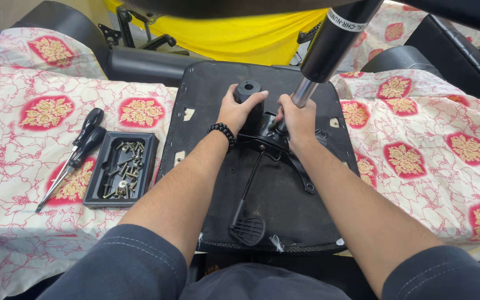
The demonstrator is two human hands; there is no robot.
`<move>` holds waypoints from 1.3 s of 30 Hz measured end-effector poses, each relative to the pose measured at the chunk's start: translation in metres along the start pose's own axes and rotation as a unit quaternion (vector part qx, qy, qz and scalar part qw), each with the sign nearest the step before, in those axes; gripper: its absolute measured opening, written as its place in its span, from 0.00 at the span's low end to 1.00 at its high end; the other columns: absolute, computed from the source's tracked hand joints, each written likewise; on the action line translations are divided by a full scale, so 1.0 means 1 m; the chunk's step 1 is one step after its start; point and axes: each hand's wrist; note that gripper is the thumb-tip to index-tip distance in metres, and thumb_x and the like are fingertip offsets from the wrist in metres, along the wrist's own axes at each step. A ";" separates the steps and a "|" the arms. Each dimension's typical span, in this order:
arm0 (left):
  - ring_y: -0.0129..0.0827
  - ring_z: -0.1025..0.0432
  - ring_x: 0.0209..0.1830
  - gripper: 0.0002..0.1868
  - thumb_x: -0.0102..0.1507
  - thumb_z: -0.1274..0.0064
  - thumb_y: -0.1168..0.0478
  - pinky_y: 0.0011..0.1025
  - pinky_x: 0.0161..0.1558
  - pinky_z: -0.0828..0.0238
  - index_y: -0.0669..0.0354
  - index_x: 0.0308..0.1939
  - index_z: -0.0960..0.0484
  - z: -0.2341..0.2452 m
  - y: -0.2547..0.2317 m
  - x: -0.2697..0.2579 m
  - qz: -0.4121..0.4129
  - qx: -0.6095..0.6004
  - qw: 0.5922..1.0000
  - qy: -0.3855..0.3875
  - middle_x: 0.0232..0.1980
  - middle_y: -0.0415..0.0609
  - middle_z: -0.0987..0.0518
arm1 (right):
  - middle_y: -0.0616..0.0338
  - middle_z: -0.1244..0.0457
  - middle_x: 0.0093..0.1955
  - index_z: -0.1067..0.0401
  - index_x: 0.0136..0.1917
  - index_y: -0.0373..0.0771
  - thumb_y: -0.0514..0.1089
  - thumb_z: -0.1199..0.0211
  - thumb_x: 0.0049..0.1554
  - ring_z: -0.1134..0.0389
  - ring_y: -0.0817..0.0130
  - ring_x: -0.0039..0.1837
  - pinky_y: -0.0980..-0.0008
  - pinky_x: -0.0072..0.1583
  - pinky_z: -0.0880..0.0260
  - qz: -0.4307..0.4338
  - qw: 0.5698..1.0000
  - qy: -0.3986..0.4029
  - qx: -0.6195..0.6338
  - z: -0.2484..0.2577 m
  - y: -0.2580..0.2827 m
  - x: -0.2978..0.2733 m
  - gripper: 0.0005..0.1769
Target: The person removes a gas lift cylinder from a chair seat, then uses a screwdriver to remove screws from the underside of the seat. They flip the seat over, place the gas lift back onto the seat, and align the mounting plate.
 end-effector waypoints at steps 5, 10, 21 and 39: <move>0.32 0.23 0.48 0.40 0.47 0.30 0.46 0.30 0.51 0.26 0.62 0.57 0.26 0.003 -0.003 -0.020 -0.001 -0.006 0.998 -0.060 0.48 0.51 0.18 | 0.59 0.39 0.28 0.34 0.35 0.35 0.35 0.39 0.53 0.36 0.71 0.30 0.70 0.37 0.32 -0.021 0.999 0.035 0.012 -0.003 -0.003 0.008 0.07; 0.32 0.23 0.47 0.40 0.47 0.28 0.48 0.30 0.49 0.24 0.61 0.57 0.28 0.002 -0.001 -0.029 -0.018 -0.056 0.992 -0.107 0.49 0.50 0.19 | 0.59 0.38 0.29 0.30 0.37 0.33 0.37 0.39 0.53 0.35 0.70 0.31 0.70 0.39 0.32 -0.026 0.998 0.052 -0.008 -0.010 -0.006 0.018 0.05; 0.29 0.23 0.45 0.35 0.50 0.29 0.47 0.30 0.48 0.24 0.61 0.55 0.22 -0.011 -0.004 -0.055 -0.035 -0.081 0.984 -0.155 0.47 0.47 0.19 | 0.58 0.37 0.30 0.31 0.37 0.34 0.37 0.40 0.51 0.32 0.69 0.33 0.70 0.39 0.31 -0.054 0.995 0.089 -0.011 -0.007 -0.007 0.042 0.04; 0.35 0.36 0.67 0.29 0.61 0.53 0.43 0.35 0.64 0.42 0.48 0.63 0.27 -0.032 -0.017 -0.113 0.106 -0.071 0.985 -0.116 0.64 0.47 0.27 | 0.59 0.37 0.33 0.31 0.39 0.37 0.39 0.39 0.55 0.32 0.71 0.35 0.71 0.44 0.28 -0.045 0.989 0.139 0.007 0.026 -0.013 0.048 0.05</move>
Point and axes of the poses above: each hand's wrist, its own x-axis towards the middle knuckle, its own z-axis out of the back of the hand, y = z × x
